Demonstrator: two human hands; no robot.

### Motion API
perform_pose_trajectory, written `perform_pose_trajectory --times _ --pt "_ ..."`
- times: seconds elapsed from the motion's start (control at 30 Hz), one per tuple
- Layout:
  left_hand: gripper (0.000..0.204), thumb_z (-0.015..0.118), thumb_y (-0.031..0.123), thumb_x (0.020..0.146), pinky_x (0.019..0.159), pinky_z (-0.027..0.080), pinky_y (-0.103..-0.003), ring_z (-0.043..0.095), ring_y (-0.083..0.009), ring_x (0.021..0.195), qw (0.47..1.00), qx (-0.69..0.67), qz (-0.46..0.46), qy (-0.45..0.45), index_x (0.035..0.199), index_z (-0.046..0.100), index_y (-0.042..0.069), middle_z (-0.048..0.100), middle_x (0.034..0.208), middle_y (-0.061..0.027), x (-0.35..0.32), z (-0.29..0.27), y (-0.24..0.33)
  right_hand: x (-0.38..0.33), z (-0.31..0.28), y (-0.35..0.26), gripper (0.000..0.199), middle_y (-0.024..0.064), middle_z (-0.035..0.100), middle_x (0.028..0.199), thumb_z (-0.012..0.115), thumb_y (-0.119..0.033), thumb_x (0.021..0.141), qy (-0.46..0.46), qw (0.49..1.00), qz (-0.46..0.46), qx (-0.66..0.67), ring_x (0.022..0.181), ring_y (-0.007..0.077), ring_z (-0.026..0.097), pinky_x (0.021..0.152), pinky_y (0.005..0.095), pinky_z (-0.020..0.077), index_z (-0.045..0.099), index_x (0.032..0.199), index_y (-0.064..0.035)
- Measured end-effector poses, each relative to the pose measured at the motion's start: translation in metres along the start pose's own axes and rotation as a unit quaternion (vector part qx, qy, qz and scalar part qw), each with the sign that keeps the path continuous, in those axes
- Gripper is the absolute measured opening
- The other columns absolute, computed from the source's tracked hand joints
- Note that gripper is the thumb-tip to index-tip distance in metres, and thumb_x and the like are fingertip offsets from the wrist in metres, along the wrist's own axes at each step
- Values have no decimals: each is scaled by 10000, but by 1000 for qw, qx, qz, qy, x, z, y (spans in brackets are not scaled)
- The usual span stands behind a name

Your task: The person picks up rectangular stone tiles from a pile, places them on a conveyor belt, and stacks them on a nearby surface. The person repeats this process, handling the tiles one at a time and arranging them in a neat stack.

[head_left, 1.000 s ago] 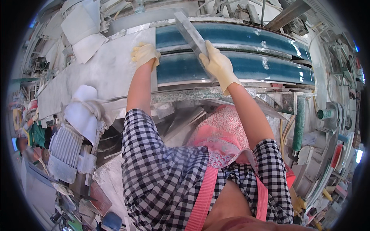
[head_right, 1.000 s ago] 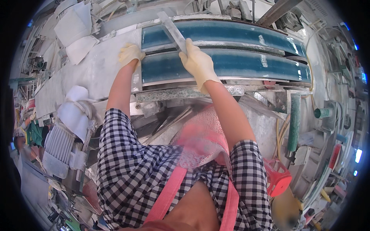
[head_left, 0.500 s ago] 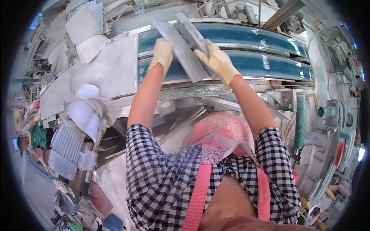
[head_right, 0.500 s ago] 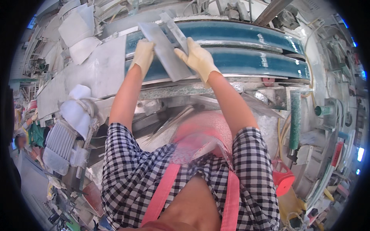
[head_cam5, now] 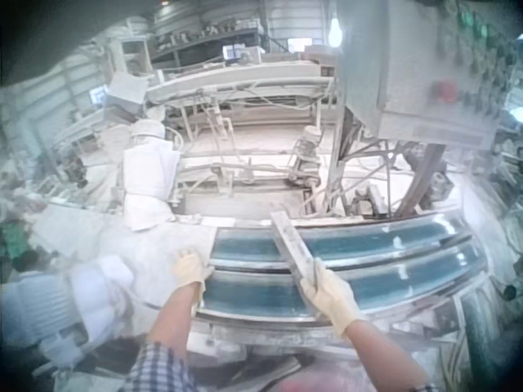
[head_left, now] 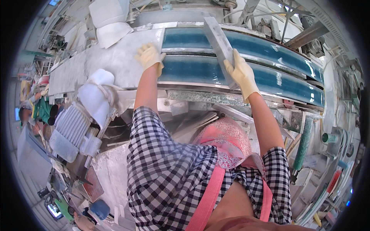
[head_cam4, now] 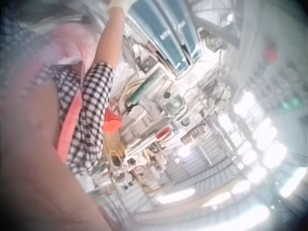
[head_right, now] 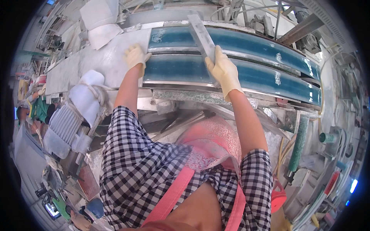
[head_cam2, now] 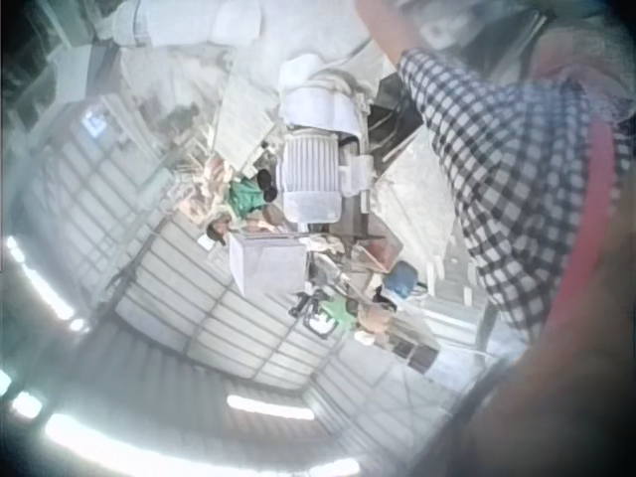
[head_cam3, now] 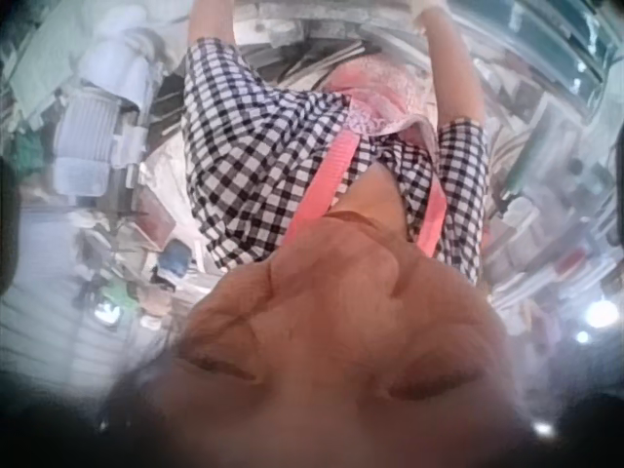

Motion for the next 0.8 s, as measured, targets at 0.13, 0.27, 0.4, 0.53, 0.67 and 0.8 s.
perform_pose_trajectory --times 0.13,0.27,0.4,0.53,0.67,0.8 --pt "860 787 499 769 1074 321 -530 419 -390 1306 992 3 -87 -89 1420 417 77 451 1423 -178 17 12 -3 -3 -4 8 744 245 619 1246 538 -487 932 25 1000 -12 3 1141 396 603 930 483 494 337 1490 -38" --pt "734 722 345 830 1035 396 -522 455 -440 1286 986 -3 -84 -142 1419 411 35 447 1421 -240 28 18 8 -8 -6 11 746 241 623 1237 542 -488 929 28 1000 -14 0 1127 399 608 927 483 496 328 1499 -56" --pt "522 581 183 883 1008 449 -498 555 -426 1224 984 -102 -79 -122 1362 477 2 545 1325 -295 25 14 15 -10 -13 11 670 244 629 1219 546 -463 928 26 1000 -1 18 1097 410 617 909 494 500 380 1441 -65" --pt "374 448 175 912 898 535 -430 700 -355 987 995 -71 6 -71 1161 652 -16 695 1074 -271 16 -35 10 -10 -19 13 528 238 639 1190 544 -441 934 28 999 -20 14 1033 430 632 856 509 519 449 1279 -52" --pt "429 497 154 809 801 553 -383 697 -264 948 923 -343 112 -136 1147 662 -53 706 1058 -206 -7 -69 14 -8 -17 23 522 233 636 1201 540 -440 936 23 1000 -9 18 1056 424 626 873 502 519 446 1276 -55" --pt "155 558 -62 758 656 535 -415 673 -322 741 869 -411 275 -27 846 683 -40 646 794 -212 -54 -35 91 -9 -14 32 594 230 630 1224 537 -493 941 45 998 -26 27 1105 409 611 907 480 513 459 1324 -46"
Point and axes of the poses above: each hand's wrist, its own x-axis towards the middle knuckle, its own z-axis out of the palm, y = z × x, the point moved 3 cm from there along x, towards the middle knuckle
